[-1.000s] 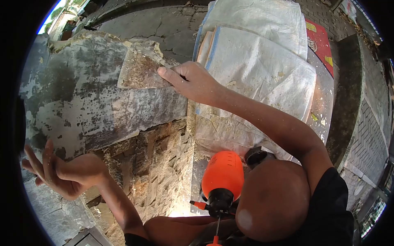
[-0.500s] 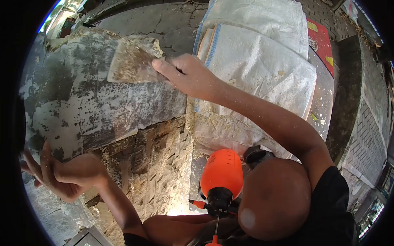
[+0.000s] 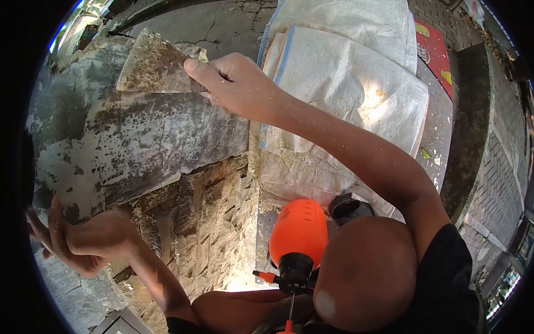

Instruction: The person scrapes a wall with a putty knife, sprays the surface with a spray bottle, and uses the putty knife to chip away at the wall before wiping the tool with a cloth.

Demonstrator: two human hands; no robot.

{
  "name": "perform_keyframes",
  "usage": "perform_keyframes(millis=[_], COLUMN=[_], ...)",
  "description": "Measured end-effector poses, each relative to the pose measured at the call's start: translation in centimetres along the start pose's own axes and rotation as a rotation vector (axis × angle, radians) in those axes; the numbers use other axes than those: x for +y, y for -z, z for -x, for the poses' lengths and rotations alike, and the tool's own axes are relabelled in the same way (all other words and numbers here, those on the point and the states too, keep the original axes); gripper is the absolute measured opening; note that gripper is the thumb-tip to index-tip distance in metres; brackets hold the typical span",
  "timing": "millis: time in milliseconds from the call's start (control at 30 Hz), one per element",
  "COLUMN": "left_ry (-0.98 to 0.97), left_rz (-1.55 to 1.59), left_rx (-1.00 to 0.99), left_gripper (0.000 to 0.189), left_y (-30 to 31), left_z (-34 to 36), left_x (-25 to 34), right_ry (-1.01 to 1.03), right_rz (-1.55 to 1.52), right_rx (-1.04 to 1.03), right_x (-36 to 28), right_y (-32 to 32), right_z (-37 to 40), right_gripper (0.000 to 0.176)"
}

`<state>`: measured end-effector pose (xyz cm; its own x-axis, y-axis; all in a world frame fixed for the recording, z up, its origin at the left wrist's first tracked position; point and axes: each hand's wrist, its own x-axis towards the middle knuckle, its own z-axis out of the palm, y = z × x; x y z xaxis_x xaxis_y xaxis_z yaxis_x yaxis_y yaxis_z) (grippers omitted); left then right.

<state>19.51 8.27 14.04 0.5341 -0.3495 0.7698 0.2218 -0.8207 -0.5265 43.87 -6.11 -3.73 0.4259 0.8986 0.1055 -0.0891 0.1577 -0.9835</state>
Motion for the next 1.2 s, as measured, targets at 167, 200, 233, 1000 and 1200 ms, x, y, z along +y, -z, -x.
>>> perform_keyframes(millis=[167,200,233,1000,1200], left_ry=[0.01,0.001,-0.007,-0.042,0.016], left_rz=[-0.029,-0.018,-0.008,-0.018,0.028], left_rx=[0.153,0.146,0.138,0.084,0.097], left_gripper=[0.051,0.051,0.052,0.047,0.049], left_y=[-1.5,-1.4,-1.3,-0.4,-1.2], left_z=[-0.9,-0.7,-0.5,0.1,0.0], left_x=[1.2,0.9,0.7,-0.7,0.4], right_ry=[-0.056,-0.08,-0.073,-0.097,-0.171], right_rz=[0.104,0.112,0.092,-0.038,-0.136], right_rx=[0.013,0.024,0.008,-0.028,-0.025], right_x=[2.8,2.8,2.8,0.3,0.4], right_y=[0.3,0.3,0.3,-0.3,-0.9], right_z=[1.1,1.2,1.3,1.0,1.6], right_gripper=[0.071,0.071,0.071,0.07,0.066])
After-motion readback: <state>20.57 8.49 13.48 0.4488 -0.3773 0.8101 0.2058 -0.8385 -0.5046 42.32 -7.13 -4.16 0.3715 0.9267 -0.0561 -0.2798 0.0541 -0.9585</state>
